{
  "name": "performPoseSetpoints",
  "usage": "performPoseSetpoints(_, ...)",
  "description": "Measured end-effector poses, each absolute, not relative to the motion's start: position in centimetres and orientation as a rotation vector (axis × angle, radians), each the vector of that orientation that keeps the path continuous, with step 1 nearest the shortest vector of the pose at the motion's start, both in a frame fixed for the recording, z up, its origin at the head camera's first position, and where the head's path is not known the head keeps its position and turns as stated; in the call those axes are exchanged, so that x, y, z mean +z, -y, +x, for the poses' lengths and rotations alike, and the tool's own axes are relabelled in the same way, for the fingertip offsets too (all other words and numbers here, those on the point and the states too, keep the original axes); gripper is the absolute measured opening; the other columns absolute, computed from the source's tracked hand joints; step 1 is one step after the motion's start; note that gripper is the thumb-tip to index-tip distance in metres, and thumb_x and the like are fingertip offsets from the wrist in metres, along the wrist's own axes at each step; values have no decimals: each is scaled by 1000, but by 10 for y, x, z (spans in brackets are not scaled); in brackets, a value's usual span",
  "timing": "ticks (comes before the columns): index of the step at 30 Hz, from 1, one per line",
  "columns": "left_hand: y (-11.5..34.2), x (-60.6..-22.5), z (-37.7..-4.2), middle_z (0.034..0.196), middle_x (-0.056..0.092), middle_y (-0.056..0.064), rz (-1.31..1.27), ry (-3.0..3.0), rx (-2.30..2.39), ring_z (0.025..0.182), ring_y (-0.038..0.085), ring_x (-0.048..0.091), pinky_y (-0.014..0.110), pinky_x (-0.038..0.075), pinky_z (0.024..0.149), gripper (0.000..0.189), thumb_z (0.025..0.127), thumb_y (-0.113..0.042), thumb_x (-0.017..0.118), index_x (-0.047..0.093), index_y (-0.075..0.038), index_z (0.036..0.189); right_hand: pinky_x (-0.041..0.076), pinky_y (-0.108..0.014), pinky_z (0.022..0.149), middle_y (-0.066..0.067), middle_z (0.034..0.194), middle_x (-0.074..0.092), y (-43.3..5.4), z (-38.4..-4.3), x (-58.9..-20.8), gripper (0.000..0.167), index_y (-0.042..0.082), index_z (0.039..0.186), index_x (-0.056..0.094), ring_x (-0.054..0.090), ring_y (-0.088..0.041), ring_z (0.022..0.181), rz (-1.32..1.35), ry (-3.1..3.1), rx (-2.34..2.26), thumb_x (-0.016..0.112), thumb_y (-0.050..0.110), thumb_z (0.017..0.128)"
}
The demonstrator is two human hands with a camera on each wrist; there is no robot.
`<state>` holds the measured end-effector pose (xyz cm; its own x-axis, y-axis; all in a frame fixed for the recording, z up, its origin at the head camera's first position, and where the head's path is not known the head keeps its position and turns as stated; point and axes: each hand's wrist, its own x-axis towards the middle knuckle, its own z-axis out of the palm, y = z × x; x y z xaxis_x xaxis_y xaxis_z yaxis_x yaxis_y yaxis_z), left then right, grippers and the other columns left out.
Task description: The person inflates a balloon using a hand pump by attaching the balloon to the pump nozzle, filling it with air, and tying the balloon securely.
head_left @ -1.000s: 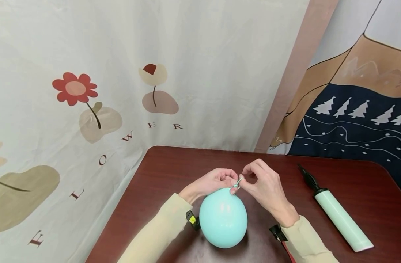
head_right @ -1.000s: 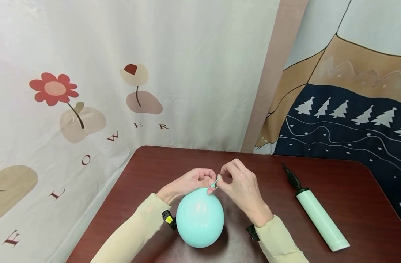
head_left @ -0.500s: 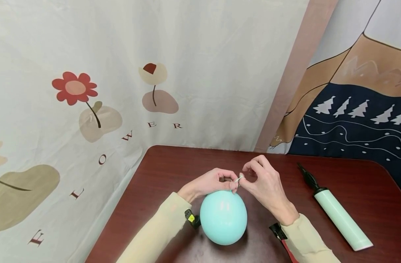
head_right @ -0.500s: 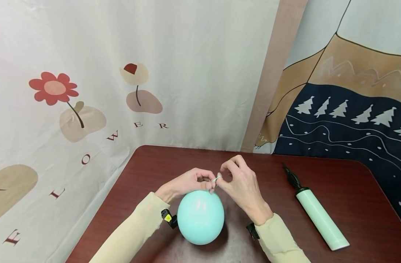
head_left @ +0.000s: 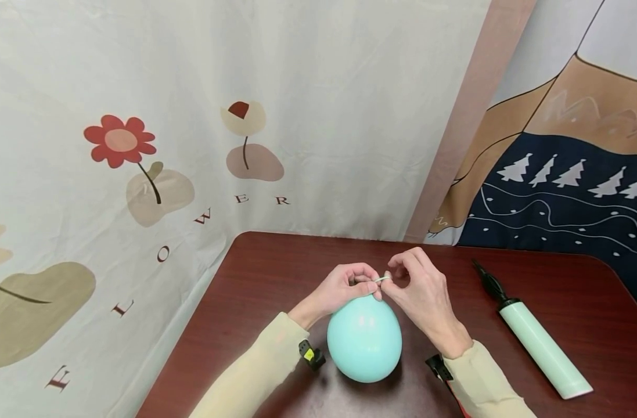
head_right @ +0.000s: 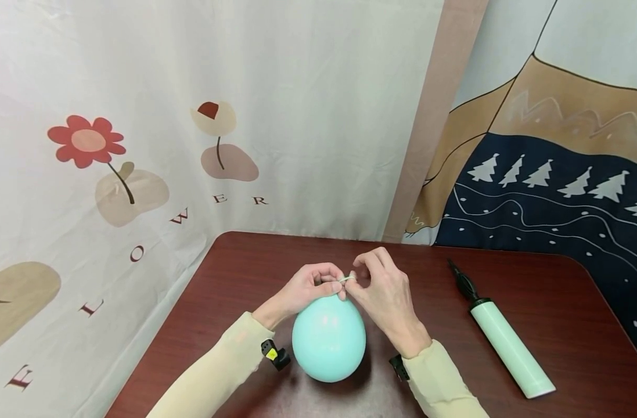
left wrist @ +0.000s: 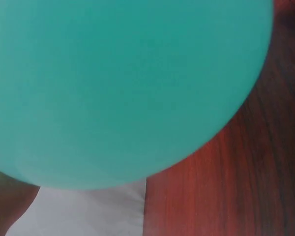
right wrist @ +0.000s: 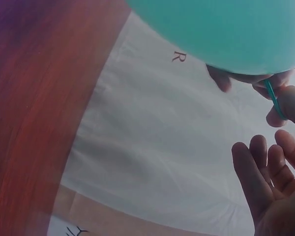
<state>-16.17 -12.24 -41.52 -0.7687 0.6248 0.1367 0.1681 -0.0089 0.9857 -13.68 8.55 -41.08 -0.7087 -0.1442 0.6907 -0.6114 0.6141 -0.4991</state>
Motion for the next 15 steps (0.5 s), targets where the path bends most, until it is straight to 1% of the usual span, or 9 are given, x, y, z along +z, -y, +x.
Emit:
performPoseSetpoints(2, 122, -415, -161, 90, 76, 17, 802, -1924, 1846, 96, 25, 74, 24, 53, 84, 15, 101, -1, 62, 56, 6, 113, 54, -26, 61, 0, 92, 57, -85, -137, -412, 25, 12, 96, 66, 58, -7, 74, 591, 2218, 989, 78, 2, 77)
performPoseSetpoints(4, 121, -414, -161, 93, 75, 24, 770, -1933, 1850, 99, 33, 75, 25, 54, 84, 16, 100, 0, 64, 55, 4, 113, 54, -26, 60, 0, 92, 57, -85, -137, -413, 25, 12, 95, 65, 58, -6, 73, 588, 2211, 974, 78, 1, 76)
performPoseSetpoints(6, 119, -413, -161, 95, 73, 30, 748, -1946, 1857, 98, 36, 75, 25, 55, 81, 16, 99, 1, 66, 56, 3, 110, 55, -26, 59, -1, 92, 57, -85, -137, -414, 26, 11, 95, 65, 59, -6, 72, 592, 2196, 968, 79, 1, 75)
performPoseSetpoints(7, 119, -413, -161, 96, 73, 31, 735, -1945, 1866, 97, 36, 75, 26, 56, 78, 14, 99, 1, 66, 57, 4, 109, 55, -26, 59, -1, 92, 57, -85, -137, -414, 26, 11, 95, 65, 59, -6, 71, 592, 2187, 968, 78, 1, 74)
performPoseSetpoints(9, 118, -411, -160, 93, 75, 25, 712, -1959, 1884, 91, 24, 77, 27, 57, 74, 11, 98, 1, 68, 60, 4, 106, 55, -26, 58, -2, 92, 57, -85, -137, -415, 26, 10, 94, 65, 61, -7, 70, 596, 2174, 956, 79, 2, 73)
performPoseSetpoints(11, 117, -410, -160, 91, 76, 22, 696, -1966, 1904, 87, 20, 77, 27, 58, 71, 10, 97, 1, 69, 63, 5, 104, 55, -27, 57, -2, 92, 57, -85, -137, -415, 25, 10, 93, 65, 62, -8, 69, 598, 2163, 948, 79, 4, 74)
performPoseSetpoints(15, 117, -411, -160, 87, 77, 14, 642, -1981, 1918, 82, 15, 76, 26, 57, 69, 11, 96, 0, 72, 67, 8, 103, 56, -29, 56, -2, 92, 58, -85, -137, -416, 20, 10, 93, 66, 62, -9, 68, 593, 2157, 935, 76, 7, 76)
